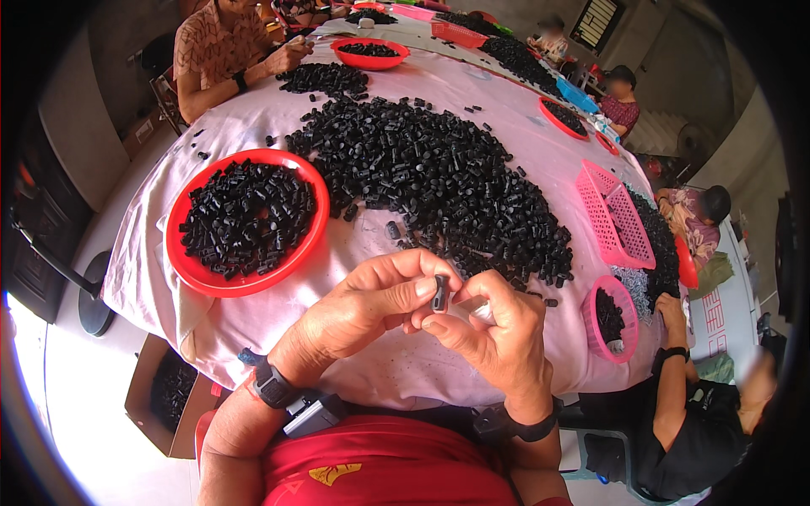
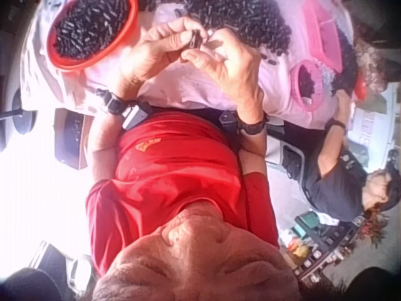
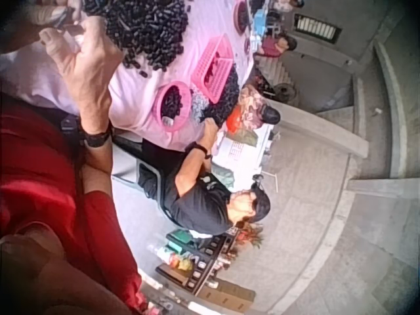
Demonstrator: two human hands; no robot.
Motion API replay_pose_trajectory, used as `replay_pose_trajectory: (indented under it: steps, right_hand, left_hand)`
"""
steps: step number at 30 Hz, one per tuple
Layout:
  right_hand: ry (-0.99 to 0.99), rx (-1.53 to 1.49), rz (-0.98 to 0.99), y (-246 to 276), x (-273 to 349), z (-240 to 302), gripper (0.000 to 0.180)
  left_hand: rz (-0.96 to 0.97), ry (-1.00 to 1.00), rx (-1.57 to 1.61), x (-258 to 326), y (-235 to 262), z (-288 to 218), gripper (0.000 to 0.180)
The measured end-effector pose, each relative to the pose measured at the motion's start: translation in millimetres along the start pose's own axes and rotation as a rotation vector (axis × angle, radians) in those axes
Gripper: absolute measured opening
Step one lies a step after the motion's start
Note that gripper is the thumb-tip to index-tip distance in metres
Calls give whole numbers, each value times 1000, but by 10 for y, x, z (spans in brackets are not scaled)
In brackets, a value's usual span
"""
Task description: Manually assembling small black plastic components by hand at a workbench.
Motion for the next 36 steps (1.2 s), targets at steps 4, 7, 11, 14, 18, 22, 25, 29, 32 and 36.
replay_pose_trajectory:
  steps: [4, 7, 11, 14, 18, 22, 25, 29, 32, 36]
  right_hand:
    - [-20, 51, 29, 25, -15, 16, 48]
    - [-24, 31, 26, -3, -7, 4, 51]
    - [-24, 26, 19, -22, -10, -8, 54]
    - [-17, 57, 49, -32, 0, -29, 56]
    - [-7, 77, 61, -33, 3, -35, 57]
    - [28, 105, 79, -17, -12, -17, 49]
    - [32, 103, 71, -23, -12, -20, 49]
    - [23, 124, 90, -9, -25, -1, 48]
    - [25, 126, 88, -27, -22, 4, 47]
    - [29, 89, 42, -64, -10, -5, 52]
  left_hand:
    - [2, 4, -42, 10, -39, -1, 30]
    - [16, 12, -45, 7, -18, 21, 30]
    - [20, 17, -37, 5, -7, 27, 29]
    - [20, 19, -33, 3, -10, 26, 29]
    - [22, 21, -29, 0, -3, 30, 29]
    - [25, 21, -23, 2, -4, 31, 28]
    - [24, 24, -16, 2, 6, 36, 28]
    - [22, 25, -6, 3, 20, 38, 28]
    - [17, 25, -11, 2, 23, 35, 28]
    - [25, 22, -3, -2, 36, 37, 28]
Point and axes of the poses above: each hand's wrist, its own x-axis away from the middle knuckle, its own y-axis out of the back of the hand, z = x × y, the point moved 3 cm from there along -x, towards the middle knuckle, and after that the axes turned 15 degrees about x, right-handed, at the moved point
